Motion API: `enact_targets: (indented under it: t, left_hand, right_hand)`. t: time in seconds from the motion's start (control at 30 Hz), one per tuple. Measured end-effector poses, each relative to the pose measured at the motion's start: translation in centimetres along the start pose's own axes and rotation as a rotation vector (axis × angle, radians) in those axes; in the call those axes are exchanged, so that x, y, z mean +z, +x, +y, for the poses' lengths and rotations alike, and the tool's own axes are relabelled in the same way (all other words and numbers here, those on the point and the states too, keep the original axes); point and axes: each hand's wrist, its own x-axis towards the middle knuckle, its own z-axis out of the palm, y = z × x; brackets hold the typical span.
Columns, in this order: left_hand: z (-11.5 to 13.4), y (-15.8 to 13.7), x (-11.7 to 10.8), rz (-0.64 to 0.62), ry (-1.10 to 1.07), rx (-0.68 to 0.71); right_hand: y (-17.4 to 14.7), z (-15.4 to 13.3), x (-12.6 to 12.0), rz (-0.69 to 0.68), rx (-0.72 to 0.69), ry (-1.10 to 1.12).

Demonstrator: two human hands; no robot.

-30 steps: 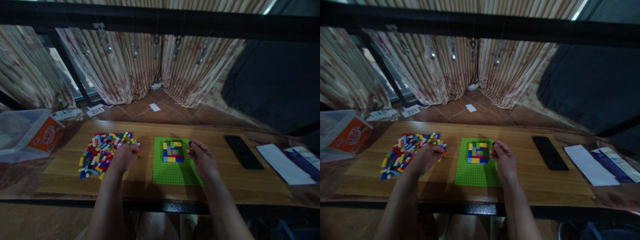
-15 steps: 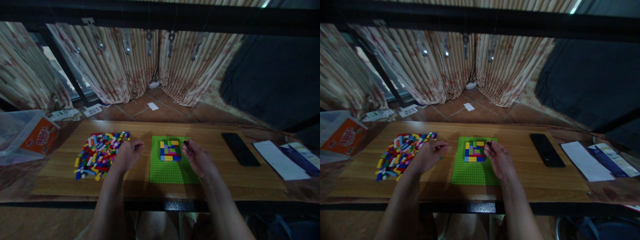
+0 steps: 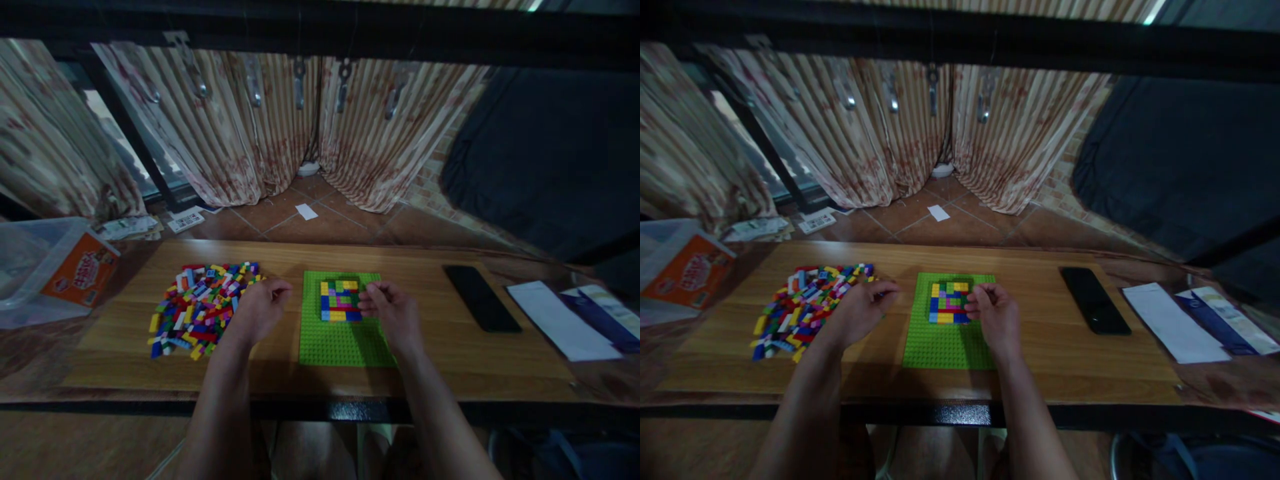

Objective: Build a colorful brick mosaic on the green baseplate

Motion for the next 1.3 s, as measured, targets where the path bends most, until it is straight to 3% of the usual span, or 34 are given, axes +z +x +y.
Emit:
enact_targets:
  t: [0.43,0.6,0.83,1.0,1.3]
  left_hand:
    - [-0.2,-0.1,-0.2,0.000,0.028,-0.003]
    - [-0.1,-0.2,-0.3,-0.009,0.032,0.023]
    - [0.1,-0.3,-0.4,-0.004,0.035,-0.015]
    - [0.1,-0.4,-0.5,-0.005,0.024,-0.029]
    - [-0.3,-0.4,-0.6,0.005,0.022,-0.035]
  right_hand:
    - [0.1,0.4,0.0,-0.133,0.019,0.203]
    - [0.2,0.8,-0.1,-0.099,-0.061,0.032]
    - [-0.1,0.8,-0.1,-0.042,-0.293,-0.472]
    - [0.3,0.8,0.3,-0.027,-0.427,-0.530]
    - [0.3,1.4,1.0,-0.051,-0.475,-0.717]
